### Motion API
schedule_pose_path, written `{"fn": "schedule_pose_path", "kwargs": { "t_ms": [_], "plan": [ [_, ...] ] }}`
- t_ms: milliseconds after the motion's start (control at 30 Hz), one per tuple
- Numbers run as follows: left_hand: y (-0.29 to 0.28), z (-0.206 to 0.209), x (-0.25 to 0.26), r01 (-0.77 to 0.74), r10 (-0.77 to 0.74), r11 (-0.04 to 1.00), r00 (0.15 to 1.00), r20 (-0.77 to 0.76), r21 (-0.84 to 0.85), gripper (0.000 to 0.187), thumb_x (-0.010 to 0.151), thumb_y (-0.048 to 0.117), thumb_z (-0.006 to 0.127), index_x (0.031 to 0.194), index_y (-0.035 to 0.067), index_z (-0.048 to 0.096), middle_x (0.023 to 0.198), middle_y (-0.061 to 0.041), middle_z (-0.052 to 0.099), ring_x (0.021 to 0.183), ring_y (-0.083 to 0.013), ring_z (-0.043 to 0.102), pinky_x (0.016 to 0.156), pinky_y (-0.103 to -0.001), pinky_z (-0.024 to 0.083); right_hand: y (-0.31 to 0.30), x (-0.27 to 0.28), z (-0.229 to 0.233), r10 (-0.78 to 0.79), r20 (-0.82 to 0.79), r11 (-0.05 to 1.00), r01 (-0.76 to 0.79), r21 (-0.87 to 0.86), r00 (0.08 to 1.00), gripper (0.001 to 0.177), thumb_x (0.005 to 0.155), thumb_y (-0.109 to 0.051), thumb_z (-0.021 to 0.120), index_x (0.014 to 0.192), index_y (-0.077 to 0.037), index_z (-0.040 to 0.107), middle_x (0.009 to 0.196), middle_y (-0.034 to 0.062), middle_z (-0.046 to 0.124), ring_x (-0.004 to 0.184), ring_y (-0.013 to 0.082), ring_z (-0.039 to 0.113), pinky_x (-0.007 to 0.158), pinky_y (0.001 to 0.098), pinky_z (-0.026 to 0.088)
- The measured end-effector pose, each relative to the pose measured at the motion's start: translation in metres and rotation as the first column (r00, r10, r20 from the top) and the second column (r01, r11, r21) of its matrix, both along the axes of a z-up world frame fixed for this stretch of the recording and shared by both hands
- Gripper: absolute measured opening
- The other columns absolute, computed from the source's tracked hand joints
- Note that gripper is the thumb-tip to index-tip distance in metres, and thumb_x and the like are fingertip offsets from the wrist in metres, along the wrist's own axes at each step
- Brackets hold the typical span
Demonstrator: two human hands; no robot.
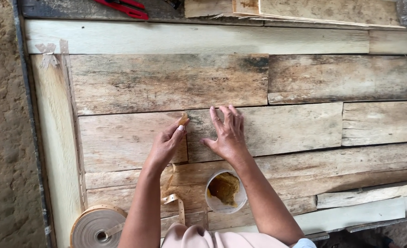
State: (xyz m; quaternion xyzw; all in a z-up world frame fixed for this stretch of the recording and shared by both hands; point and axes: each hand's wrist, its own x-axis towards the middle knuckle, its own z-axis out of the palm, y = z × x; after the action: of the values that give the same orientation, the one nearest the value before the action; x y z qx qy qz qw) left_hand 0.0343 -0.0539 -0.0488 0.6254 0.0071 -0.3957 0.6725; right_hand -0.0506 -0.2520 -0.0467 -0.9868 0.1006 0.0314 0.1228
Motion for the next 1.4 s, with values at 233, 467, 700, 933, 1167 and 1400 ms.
{"fn": "schedule_pose_path", "kwargs": {
  "t_ms": [233,467,700,933,1167,1400],
  "plan": [
    [0.000,0.002,-0.003,-0.043,0.044,0.998,0.998,0.032,-0.048,0.039,0.105,0.019,0.052,0.140,0.003,0.060,0.149,-0.022,0.053,0.134,-0.0360,0.050,0.109,-0.054,0.045,-0.001,0.000,-0.002,0.030,-0.013,0.999,-0.030,-0.015,0.999,0.111,0.061,-0.051,0.091,0.155,-0.014,0.044,0.141,0.0133,0.038,0.142,0.0428,0.031,0.113,0.0685,0.031],
    [0.004,0.001,-0.001,-0.045,0.048,0.996,0.998,0.045,-0.077,0.039,0.106,0.021,0.052,0.140,0.003,0.060,0.138,-0.022,0.058,0.126,-0.0321,0.055,0.104,-0.048,0.050,-0.003,0.005,0.010,-0.011,-0.124,0.998,0.017,0.052,0.992,0.107,0.074,-0.060,0.083,0.161,-0.019,0.035,0.146,0.0142,0.035,0.146,0.0422,0.026,0.115,0.0719,0.028],
    [0.013,0.053,-0.008,-0.111,0.114,0.951,0.993,-0.007,-0.288,0.047,0.107,0.034,0.046,0.148,0.011,0.055,0.142,-0.016,0.060,0.110,-0.0230,0.061,0.096,-0.043,0.055,0.001,-0.001,0.049,-0.097,0.002,0.917,0.088,0.389,0.995,0.052,0.100,-0.043,0.063,0.144,-0.014,0.056,0.140,0.0123,0.050,0.145,0.0381,0.037,0.122,0.0562,0.028],
    [0.018,0.134,-0.016,-0.214,0.083,0.657,0.974,-0.213,-0.723,0.065,0.102,0.043,0.051,0.152,0.003,0.041,0.150,-0.024,0.050,0.122,-0.0321,0.061,0.104,-0.049,0.052,0.091,-0.030,0.116,0.101,-0.281,-0.052,0.287,0.956,0.954,0.071,0.098,-0.058,0.045,0.145,-0.005,0.051,0.137,0.0258,0.057,0.143,0.0459,0.041,0.119,0.0632,0.023],
    [0.041,0.132,-0.007,-0.007,0.046,0.879,0.997,0.070,-0.477,0.052,0.101,0.039,0.058,0.142,0.007,0.055,0.143,-0.016,0.051,0.129,-0.0370,0.049,0.108,-0.057,0.038,0.108,-0.077,0.108,-0.079,-0.204,-0.144,0.191,0.971,0.976,0.023,0.101,-0.018,0.062,0.099,0.005,0.066,0.078,0.0269,0.074,0.068,0.0327,0.077,0.065,0.0443,0.065],
    [0.045,0.042,-0.001,-0.109,0.081,0.970,0.988,-0.134,-0.218,0.043,0.090,0.019,0.077,0.128,0.002,0.068,0.101,-0.004,0.066,0.087,-0.0144,0.062,0.079,-0.037,0.058,0.134,-0.097,0.104,-0.299,-0.448,-0.154,0.420,0.894,0.843,0.024,0.102,-0.023,0.061,0.102,0.002,0.062,0.081,0.0228,0.076,0.064,0.0287,0.077,0.057,0.0373,0.065]
  ]
}}
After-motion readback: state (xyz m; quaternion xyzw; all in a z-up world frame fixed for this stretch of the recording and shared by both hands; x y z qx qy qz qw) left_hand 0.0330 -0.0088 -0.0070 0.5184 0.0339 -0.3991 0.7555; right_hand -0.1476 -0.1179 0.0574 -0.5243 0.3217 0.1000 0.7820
